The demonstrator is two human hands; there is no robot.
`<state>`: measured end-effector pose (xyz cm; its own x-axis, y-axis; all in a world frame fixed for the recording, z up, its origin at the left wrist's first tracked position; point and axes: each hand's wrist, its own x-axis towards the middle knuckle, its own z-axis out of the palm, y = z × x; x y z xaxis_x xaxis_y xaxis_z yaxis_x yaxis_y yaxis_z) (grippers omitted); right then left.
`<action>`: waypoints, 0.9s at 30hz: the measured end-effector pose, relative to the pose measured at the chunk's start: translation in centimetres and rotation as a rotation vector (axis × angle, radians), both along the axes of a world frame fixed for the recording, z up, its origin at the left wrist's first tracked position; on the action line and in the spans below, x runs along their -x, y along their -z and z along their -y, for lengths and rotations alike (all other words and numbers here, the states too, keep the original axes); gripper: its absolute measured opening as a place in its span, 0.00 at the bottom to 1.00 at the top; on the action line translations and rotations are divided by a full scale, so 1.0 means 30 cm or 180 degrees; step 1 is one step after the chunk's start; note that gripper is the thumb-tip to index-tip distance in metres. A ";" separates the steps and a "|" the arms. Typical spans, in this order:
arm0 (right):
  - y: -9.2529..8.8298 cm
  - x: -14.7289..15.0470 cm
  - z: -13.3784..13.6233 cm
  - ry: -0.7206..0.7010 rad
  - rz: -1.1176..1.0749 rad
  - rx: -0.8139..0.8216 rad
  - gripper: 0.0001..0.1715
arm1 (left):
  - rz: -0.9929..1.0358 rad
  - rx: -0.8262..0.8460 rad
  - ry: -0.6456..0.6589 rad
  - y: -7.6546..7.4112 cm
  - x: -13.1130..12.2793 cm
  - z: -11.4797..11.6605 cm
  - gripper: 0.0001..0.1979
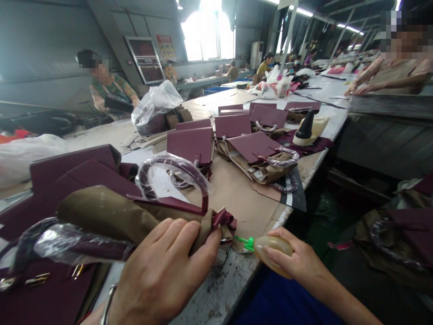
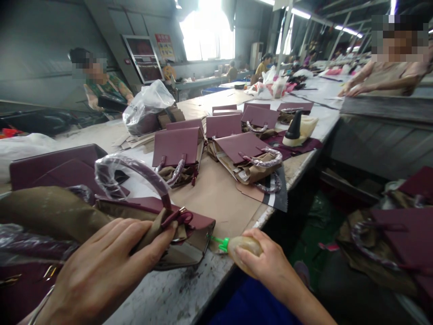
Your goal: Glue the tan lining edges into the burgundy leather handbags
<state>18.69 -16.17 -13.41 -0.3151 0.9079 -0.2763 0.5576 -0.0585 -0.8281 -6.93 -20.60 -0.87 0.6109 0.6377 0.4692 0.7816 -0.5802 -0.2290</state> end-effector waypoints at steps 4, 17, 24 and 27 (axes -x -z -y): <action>0.004 0.000 -0.008 0.0104 0.0038 -0.0218 0.21 | -0.0028 0.0003 -0.0011 -0.018 -0.004 0.010 0.16; -0.015 0.017 0.059 -0.0184 -0.0114 0.0236 0.16 | -0.0236 0.0013 0.0032 0.003 0.024 0.089 0.16; -0.010 0.030 0.078 -0.0275 -0.0128 0.0135 0.15 | -0.0401 -0.0161 0.0028 0.027 0.050 0.133 0.16; -0.023 0.033 0.085 -0.0267 -0.0138 0.0202 0.15 | -0.0367 -0.0139 -0.0048 0.039 0.055 0.162 0.17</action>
<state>17.69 -18.73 -12.73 -0.4021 0.8591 -0.3168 0.5264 -0.0661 -0.8476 -8.58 -25.45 -2.04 0.6530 0.6277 0.4239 0.7571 -0.5561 -0.3428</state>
